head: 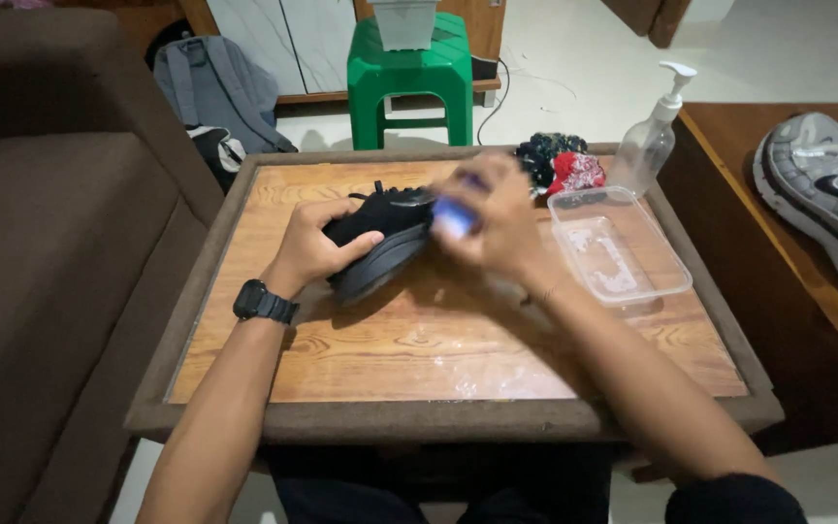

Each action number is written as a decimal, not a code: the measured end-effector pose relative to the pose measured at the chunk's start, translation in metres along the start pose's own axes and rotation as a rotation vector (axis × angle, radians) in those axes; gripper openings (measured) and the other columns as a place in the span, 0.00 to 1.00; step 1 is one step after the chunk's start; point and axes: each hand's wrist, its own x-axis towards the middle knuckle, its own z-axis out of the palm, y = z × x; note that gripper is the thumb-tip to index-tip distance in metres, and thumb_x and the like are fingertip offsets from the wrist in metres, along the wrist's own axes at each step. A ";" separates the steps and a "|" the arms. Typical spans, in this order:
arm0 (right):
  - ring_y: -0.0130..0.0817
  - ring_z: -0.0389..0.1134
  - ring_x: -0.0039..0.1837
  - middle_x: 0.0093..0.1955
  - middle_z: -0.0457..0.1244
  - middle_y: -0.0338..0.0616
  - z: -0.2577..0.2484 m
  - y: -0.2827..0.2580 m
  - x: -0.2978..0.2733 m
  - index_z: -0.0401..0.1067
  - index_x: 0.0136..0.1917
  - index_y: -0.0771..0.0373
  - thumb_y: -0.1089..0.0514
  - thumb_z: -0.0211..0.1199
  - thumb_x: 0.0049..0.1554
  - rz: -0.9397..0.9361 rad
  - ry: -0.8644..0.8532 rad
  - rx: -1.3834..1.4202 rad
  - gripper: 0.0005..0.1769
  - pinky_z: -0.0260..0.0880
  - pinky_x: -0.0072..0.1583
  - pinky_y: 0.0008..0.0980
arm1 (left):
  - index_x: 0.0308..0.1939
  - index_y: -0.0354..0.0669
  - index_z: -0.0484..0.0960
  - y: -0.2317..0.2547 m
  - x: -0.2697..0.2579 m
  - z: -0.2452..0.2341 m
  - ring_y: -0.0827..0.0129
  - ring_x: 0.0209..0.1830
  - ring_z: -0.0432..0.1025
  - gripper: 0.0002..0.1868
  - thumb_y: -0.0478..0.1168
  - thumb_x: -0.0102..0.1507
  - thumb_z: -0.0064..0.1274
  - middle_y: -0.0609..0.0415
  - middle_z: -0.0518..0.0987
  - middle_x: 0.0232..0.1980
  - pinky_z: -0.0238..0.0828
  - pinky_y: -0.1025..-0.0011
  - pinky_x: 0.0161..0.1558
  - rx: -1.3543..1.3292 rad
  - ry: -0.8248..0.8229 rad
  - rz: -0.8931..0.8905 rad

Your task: The person scrubs a black sneaker with a blue brush, focusing on the upper fabric and the sole. They hold the shoe with their left hand while scrubbing with their right, rotating the shoe to clean different areas.

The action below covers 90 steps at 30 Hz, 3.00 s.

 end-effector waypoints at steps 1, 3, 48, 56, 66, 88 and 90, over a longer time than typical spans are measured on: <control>0.55 0.62 0.61 0.57 0.63 0.43 0.005 0.019 -0.005 0.78 0.53 0.41 0.33 0.66 0.49 0.009 0.000 -0.002 0.22 0.62 0.61 0.51 | 0.28 0.48 0.81 -0.001 0.000 0.001 0.68 0.18 0.70 0.15 0.50 0.54 0.71 0.52 0.73 0.17 0.62 0.78 0.22 -0.003 -0.008 -0.001; 0.58 0.63 0.56 0.53 0.62 0.47 0.014 0.059 -0.014 0.76 0.62 0.43 0.35 0.57 0.59 0.284 0.078 -0.046 0.23 0.64 0.55 0.55 | 0.31 0.48 0.82 -0.003 0.001 0.002 0.65 0.19 0.71 0.16 0.50 0.53 0.71 0.51 0.74 0.19 0.64 0.75 0.23 0.030 0.003 0.033; 0.61 0.59 0.68 0.64 0.56 0.56 0.008 0.031 -0.020 0.64 0.64 0.60 0.36 0.71 0.52 0.232 0.087 0.117 0.38 0.58 0.68 0.57 | 0.54 0.58 0.81 0.019 -0.006 -0.004 0.62 0.36 0.81 0.24 0.50 0.54 0.70 0.57 0.85 0.33 0.75 0.70 0.41 -0.053 0.004 0.054; 0.59 0.62 0.66 0.59 0.56 0.52 0.005 0.049 -0.025 0.70 0.60 0.57 0.37 0.73 0.50 0.258 0.054 0.160 0.32 0.59 0.68 0.54 | 0.50 0.57 0.83 0.020 -0.007 -0.004 0.52 0.42 0.82 0.22 0.49 0.53 0.71 0.50 0.86 0.38 0.78 0.61 0.45 -0.075 0.020 0.084; 0.62 0.64 0.67 0.60 0.57 0.54 -0.027 0.044 -0.018 0.73 0.64 0.54 0.37 0.71 0.51 0.377 -0.100 0.236 0.33 0.60 0.68 0.55 | 0.48 0.55 0.82 0.021 -0.006 -0.006 0.49 0.44 0.81 0.21 0.49 0.53 0.70 0.46 0.86 0.40 0.78 0.56 0.48 -0.076 0.013 0.103; 0.61 0.59 0.72 0.61 0.59 0.56 -0.043 0.040 -0.012 0.72 0.67 0.57 0.43 0.71 0.55 0.286 -0.166 0.284 0.31 0.54 0.73 0.54 | 0.49 0.60 0.81 0.009 -0.008 -0.009 0.56 0.34 0.81 0.22 0.52 0.52 0.68 0.54 0.83 0.28 0.78 0.65 0.39 -0.074 0.031 0.185; 0.54 0.61 0.72 0.62 0.61 0.52 -0.046 0.051 -0.016 0.73 0.67 0.54 0.45 0.70 0.56 0.330 -0.183 0.365 0.28 0.55 0.73 0.50 | 0.47 0.59 0.82 0.003 -0.008 -0.008 0.57 0.34 0.81 0.21 0.52 0.53 0.68 0.55 0.84 0.28 0.77 0.66 0.38 -0.070 0.017 0.178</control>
